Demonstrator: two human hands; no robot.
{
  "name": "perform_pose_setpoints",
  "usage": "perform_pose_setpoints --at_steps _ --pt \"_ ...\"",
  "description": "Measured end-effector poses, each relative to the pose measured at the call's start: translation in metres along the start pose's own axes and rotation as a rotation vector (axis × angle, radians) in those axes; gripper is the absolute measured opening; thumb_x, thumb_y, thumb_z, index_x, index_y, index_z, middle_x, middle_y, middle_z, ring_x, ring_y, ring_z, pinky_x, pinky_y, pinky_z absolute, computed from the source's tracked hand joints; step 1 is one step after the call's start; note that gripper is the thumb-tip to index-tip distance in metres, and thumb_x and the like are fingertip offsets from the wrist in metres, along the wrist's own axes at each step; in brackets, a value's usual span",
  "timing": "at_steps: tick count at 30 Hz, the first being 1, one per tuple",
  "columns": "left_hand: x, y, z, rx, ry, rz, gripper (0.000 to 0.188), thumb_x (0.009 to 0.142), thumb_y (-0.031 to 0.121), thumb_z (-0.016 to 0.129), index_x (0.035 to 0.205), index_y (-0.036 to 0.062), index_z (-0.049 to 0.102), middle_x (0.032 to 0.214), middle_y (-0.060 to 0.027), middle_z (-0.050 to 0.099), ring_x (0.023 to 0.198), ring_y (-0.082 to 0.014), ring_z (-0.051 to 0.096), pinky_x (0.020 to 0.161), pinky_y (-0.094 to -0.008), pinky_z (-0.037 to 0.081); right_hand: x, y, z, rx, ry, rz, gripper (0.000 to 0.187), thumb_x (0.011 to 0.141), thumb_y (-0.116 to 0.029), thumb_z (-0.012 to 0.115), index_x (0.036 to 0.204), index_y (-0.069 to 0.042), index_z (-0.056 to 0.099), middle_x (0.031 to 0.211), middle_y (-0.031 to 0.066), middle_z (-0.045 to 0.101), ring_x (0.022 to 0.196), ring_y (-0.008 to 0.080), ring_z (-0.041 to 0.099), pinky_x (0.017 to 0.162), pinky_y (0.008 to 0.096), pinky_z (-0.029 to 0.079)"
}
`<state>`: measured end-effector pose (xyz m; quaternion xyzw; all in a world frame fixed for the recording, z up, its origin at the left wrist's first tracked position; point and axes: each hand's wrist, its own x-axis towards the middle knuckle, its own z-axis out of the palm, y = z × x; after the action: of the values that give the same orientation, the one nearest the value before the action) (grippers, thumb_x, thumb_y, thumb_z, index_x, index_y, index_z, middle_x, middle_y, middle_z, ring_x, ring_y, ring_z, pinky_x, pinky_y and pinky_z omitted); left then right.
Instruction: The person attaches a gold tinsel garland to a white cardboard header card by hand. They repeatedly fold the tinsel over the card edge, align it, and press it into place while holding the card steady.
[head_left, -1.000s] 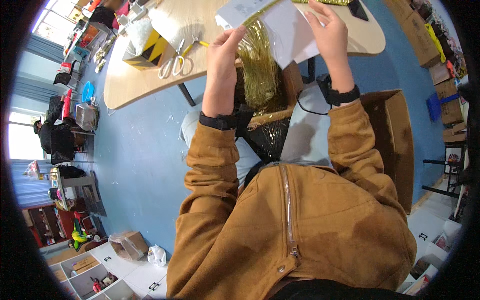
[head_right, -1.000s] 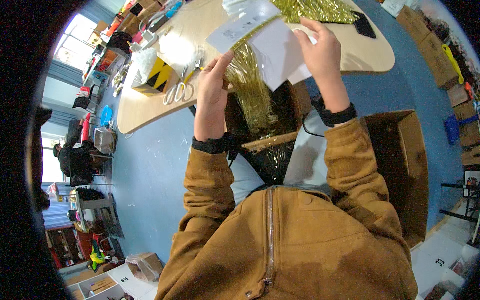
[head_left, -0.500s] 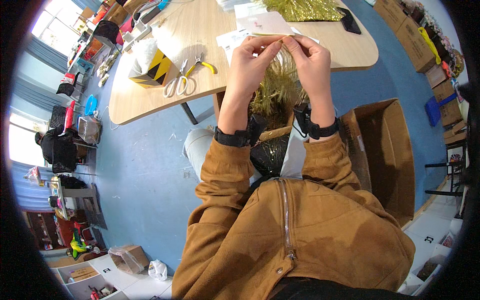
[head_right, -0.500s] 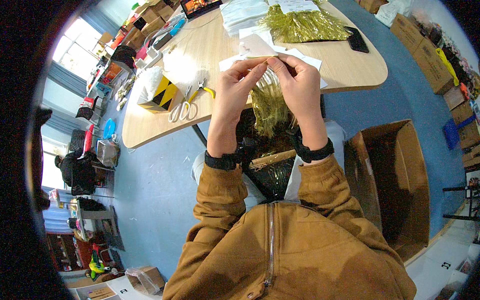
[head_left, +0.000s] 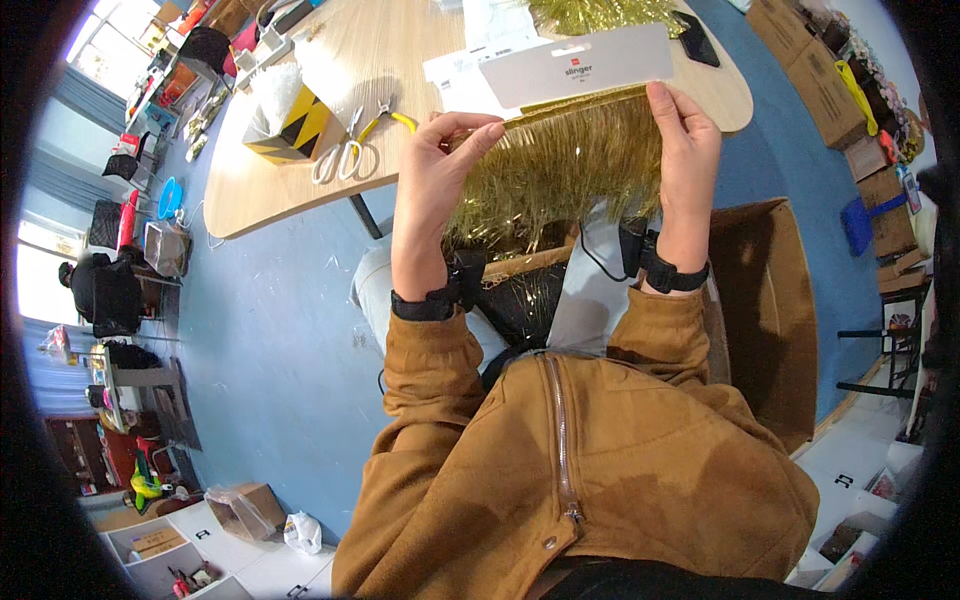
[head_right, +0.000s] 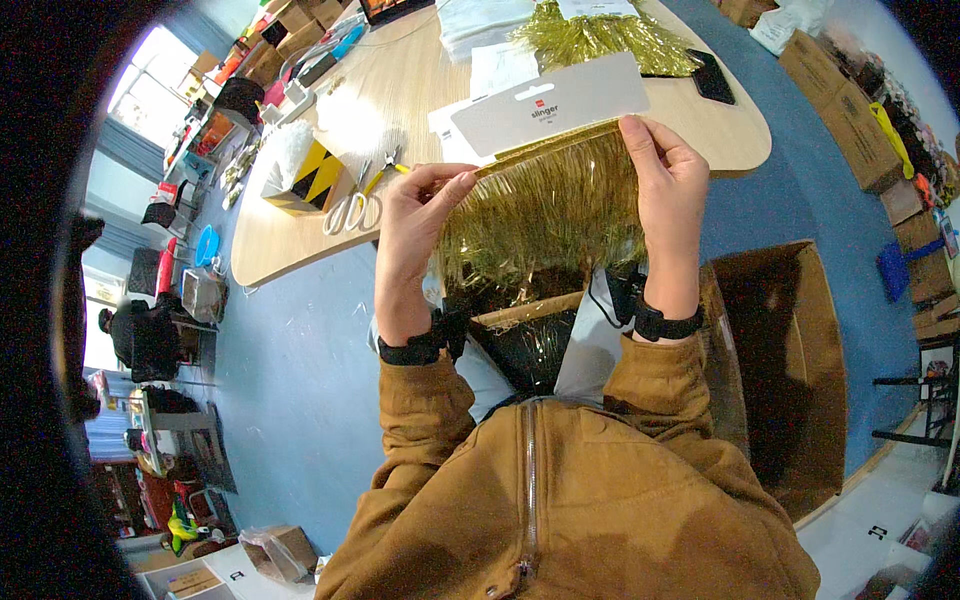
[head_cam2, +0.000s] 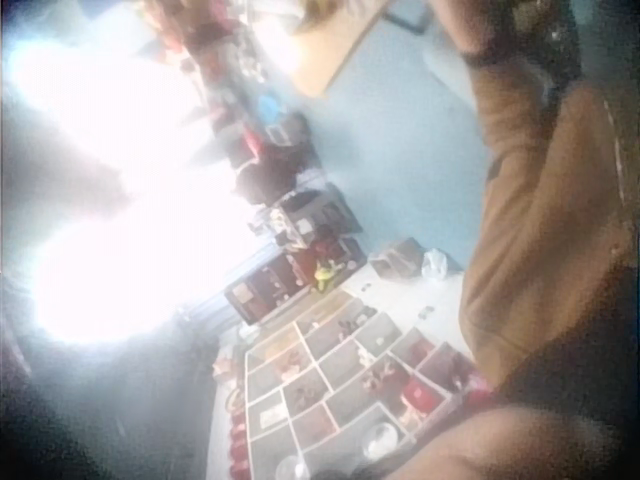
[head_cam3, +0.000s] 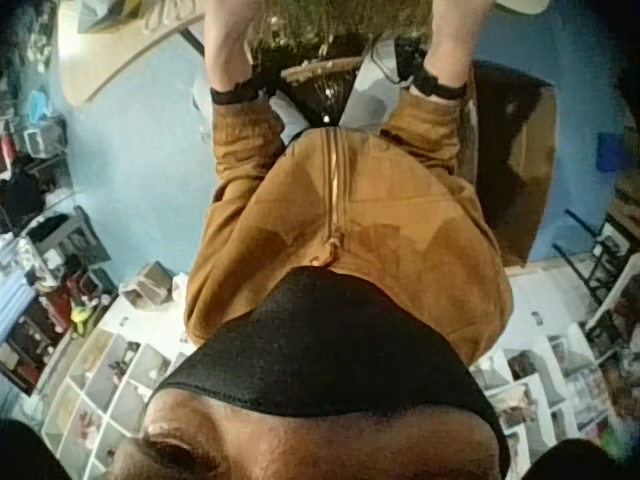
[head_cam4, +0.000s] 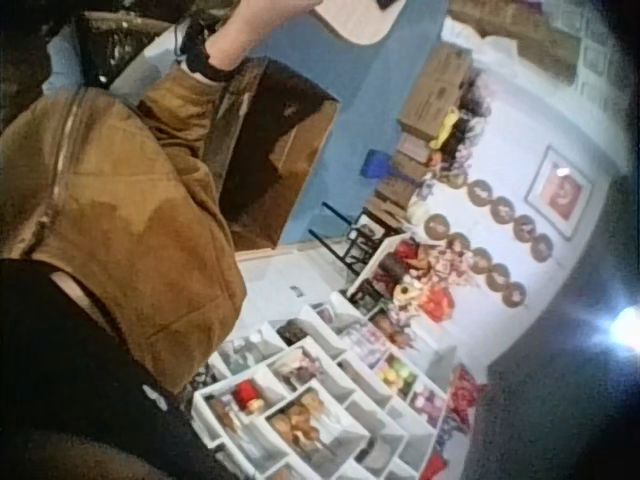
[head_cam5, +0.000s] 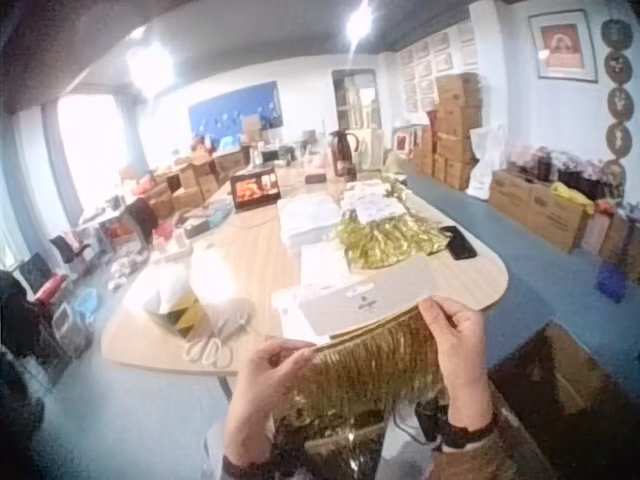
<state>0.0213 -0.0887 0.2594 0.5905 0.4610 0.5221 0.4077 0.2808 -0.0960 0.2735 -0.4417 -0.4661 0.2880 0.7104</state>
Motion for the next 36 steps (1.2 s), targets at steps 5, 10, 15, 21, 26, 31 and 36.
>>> perform_pose_setpoints --at_steps 5,10,15,21,26,31,36 --pt "-0.005 -0.019 0.003 -0.075 -0.01 -0.045 0.023 0.089 0.019 0.085 0.102 0.0017 0.075 0.082 0.0072 0.061 0.076 -0.0029 0.051 0.066 -0.0191 0.041 -0.003 0.03 -0.006 0.106 -0.075 0.155 0.033 0.099 -0.023 0.075 0.115 0.007 0.074 0.1 0.0023 0.073 0.091 0.0061 0.06 0.082 0.0207 0.048" --pt "-0.009 -0.034 0.002 -0.098 -0.044 -0.151 0.026 0.087 0.02 0.087 0.102 0.0019 0.074 0.082 0.0068 0.062 0.074 -0.0034 0.052 0.067 -0.0183 0.042 -0.005 0.051 -0.01 0.163 -0.124 0.237 0.037 0.098 -0.024 0.075 0.116 0.008 0.073 0.103 0.0048 0.073 0.092 0.0084 0.063 0.084 0.0225 0.049" --pt "-0.017 -0.044 0.003 -0.182 -0.04 -0.21 0.022 0.088 0.02 0.086 0.097 0.0023 0.076 0.086 0.0031 0.068 0.076 -0.0037 0.057 0.067 -0.0193 0.044 -0.01 0.062 -0.012 0.194 -0.147 0.326 0.038 0.098 -0.026 0.075 0.116 0.008 0.073 0.106 0.0069 0.074 0.094 0.0113 0.064 0.088 0.0258 0.05" --pt "-0.025 -0.047 0.008 -0.315 -0.034 -0.285 0.018 0.089 0.018 0.084 0.096 0.0034 0.076 0.087 0.0022 0.071 0.082 -0.0045 0.06 0.074 -0.0202 0.046 -0.011 0.08 -0.007 0.281 -0.153 0.439 0.036 0.098 -0.026 0.075 0.116 0.005 0.072 0.11 0.0092 0.073 0.099 0.0143 0.065 0.091 0.0278 0.05" --pt "-0.03 -0.048 0.013 -0.426 -0.033 -0.314 0.017 0.09 0.016 0.083 0.096 0.0037 0.074 0.09 0.0022 0.07 0.082 -0.0044 0.059 0.077 -0.0198 0.045 -0.012 0.1 -0.01 0.39 -0.212 0.529 0.037 0.097 -0.026 0.076 0.116 0.005 0.071 0.113 0.0101 0.073 0.1 0.0154 0.065 0.089 0.0291 0.051" --pt "-0.034 -0.041 0.017 -0.512 -0.014 -0.315 0.014 0.092 0.014 0.081 0.094 0.0035 0.072 0.091 0.002 0.07 0.081 -0.0038 0.058 0.077 -0.0197 0.046 -0.015 0.089 0.0 0.109 -0.169 0.466 0.04 0.097 -0.028 0.076 0.12 0.004 0.07 0.108 0.0085 0.073 0.093 0.0142 0.066 0.084 0.0288 0.053" --pt "-0.045 -0.018 0.032 -0.424 0.093 -0.237 0.017 0.092 0.013 0.08 0.098 -0.0001 0.073 0.091 0.001 0.071 0.08 -0.0038 0.06 0.075 -0.0195 0.049 -0.054 0.025 0.009 -0.314 -0.262 -0.046 0.041 0.1 -0.027 0.072 0.128 0.002 0.069 0.11 0.0096 0.072 0.093 0.0117 0.067 0.078 0.0261 0.055"
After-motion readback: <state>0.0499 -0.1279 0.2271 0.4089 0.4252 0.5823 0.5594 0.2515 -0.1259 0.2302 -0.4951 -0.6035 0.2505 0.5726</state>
